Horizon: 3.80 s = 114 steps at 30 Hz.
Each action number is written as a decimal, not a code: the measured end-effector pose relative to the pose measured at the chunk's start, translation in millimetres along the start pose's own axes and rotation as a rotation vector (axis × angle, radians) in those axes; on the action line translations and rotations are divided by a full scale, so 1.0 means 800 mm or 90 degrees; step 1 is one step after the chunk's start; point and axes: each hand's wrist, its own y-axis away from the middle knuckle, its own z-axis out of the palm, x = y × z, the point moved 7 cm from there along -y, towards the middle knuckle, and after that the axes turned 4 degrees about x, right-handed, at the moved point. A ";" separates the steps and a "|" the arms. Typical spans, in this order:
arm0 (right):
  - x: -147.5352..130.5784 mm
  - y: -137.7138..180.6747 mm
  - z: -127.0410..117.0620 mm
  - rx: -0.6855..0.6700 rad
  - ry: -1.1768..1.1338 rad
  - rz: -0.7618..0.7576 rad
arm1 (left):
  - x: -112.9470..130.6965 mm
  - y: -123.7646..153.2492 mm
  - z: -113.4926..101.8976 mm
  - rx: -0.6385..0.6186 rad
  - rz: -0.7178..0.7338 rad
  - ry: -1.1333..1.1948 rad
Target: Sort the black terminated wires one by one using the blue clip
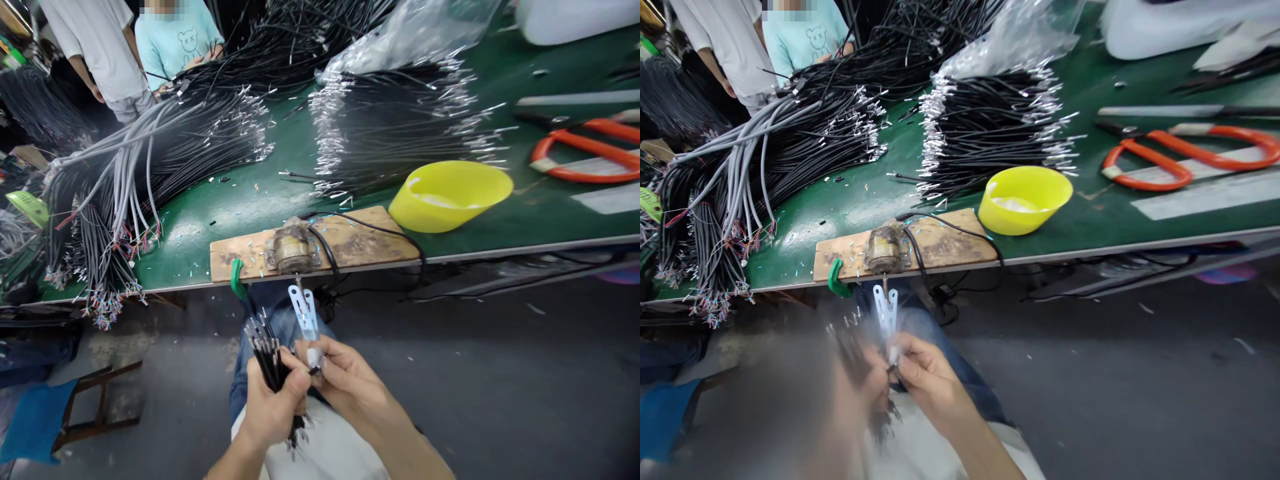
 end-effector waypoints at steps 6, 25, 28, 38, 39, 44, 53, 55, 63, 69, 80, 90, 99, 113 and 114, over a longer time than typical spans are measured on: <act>-0.006 0.002 0.008 0.001 0.046 0.021 | 0.036 0.005 -0.001 0.000 0.184 -0.135; -0.019 0.007 0.006 -0.016 0.140 -0.077 | -0.002 0.002 -0.017 0.022 -0.041 0.018; -0.008 0.004 0.000 -0.032 0.117 -0.014 | -0.004 0.004 -0.017 0.000 -0.052 0.041; -0.047 0.022 0.009 0.046 0.353 -0.367 | -0.008 0.003 -0.021 0.014 -0.051 0.011; -0.044 0.019 0.009 0.037 0.331 -0.334 | 0.000 0.002 -0.022 0.019 -0.010 -0.023; -0.047 -0.009 -0.013 0.125 0.237 -0.170 | 0.036 0.004 -0.030 0.082 0.179 -0.157; -0.068 -0.052 0.020 0.128 0.167 -0.039 | 0.049 -0.001 -0.029 0.141 0.199 -0.133; -0.054 -0.052 0.019 0.152 0.066 0.025 | 0.051 -0.004 -0.025 0.142 0.201 -0.131; -0.032 -0.048 0.025 0.078 -0.134 0.066 | 0.051 -0.014 -0.007 0.099 0.196 -0.149; -0.019 -0.046 0.024 0.017 -0.163 0.110 | 0.052 -0.014 -0.004 0.064 0.186 -0.175; -0.029 -0.016 -0.031 0.149 0.145 -0.068 | 0.035 -0.001 -0.016 0.074 0.136 -0.185; -0.055 0.006 0.007 0.012 0.445 -0.288 | -0.017 0.013 -0.021 0.050 -0.080 -0.143; -0.059 0.012 0.015 0.045 0.498 -0.365 | -0.036 0.015 -0.023 0.069 -0.123 -0.083; -0.066 0.027 0.025 0.128 0.569 -0.510 | -0.027 0.014 -0.030 0.144 -0.081 -0.050; -0.067 0.030 0.027 0.142 0.584 -0.540 | -0.030 0.014 -0.029 0.141 -0.086 -0.047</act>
